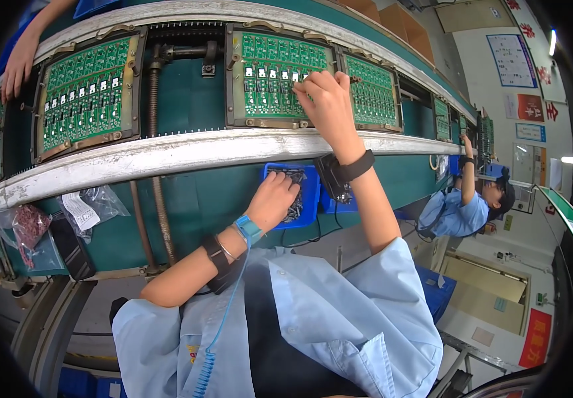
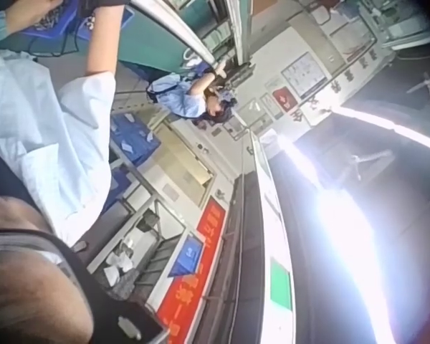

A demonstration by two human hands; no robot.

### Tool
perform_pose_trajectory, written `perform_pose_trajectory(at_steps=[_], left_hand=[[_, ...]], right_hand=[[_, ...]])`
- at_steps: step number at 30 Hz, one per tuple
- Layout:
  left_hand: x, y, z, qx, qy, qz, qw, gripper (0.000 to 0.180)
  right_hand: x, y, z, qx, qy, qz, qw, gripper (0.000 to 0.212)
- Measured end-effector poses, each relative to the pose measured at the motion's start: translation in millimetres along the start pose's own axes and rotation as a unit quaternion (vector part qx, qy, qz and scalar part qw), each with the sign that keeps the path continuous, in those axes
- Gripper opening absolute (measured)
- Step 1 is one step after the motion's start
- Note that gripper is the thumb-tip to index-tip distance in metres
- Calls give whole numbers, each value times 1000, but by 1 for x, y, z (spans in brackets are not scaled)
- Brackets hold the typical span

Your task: The person picks up components from blue bins and places them onto circuit boards on a conveyor belt. They then press down on the components to secure them into the boards.

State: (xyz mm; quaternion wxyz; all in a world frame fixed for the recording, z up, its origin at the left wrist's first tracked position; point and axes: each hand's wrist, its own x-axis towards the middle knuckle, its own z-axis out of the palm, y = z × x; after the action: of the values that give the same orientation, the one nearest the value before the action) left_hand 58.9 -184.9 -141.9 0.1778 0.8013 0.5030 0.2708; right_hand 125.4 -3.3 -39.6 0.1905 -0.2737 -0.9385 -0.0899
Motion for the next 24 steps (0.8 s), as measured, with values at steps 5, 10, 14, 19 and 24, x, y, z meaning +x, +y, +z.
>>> perform_pose_trajectory(at_steps=[5,10,14,19,24], left_hand=[[3,1,1,-6,-6,-2,1000,22],[3,0,0,-1,6,2,1000,20],[5,-1,-1,-3,10,2,1000,18],[4,4,-4,-10,-9,-4,1000,17],[2,1,1,-15,0,2,1000,17]], right_hand=[[-5,-1,-4,2,-26,-2,1000,10],[-1,-4,-18,-36,-119,-13,992,24],[0,2,-28,-14,-158,-35,987,37],[0,9,-25,41,-93,25,995,42],[2,10,-12,12,-75,62,995,44]])
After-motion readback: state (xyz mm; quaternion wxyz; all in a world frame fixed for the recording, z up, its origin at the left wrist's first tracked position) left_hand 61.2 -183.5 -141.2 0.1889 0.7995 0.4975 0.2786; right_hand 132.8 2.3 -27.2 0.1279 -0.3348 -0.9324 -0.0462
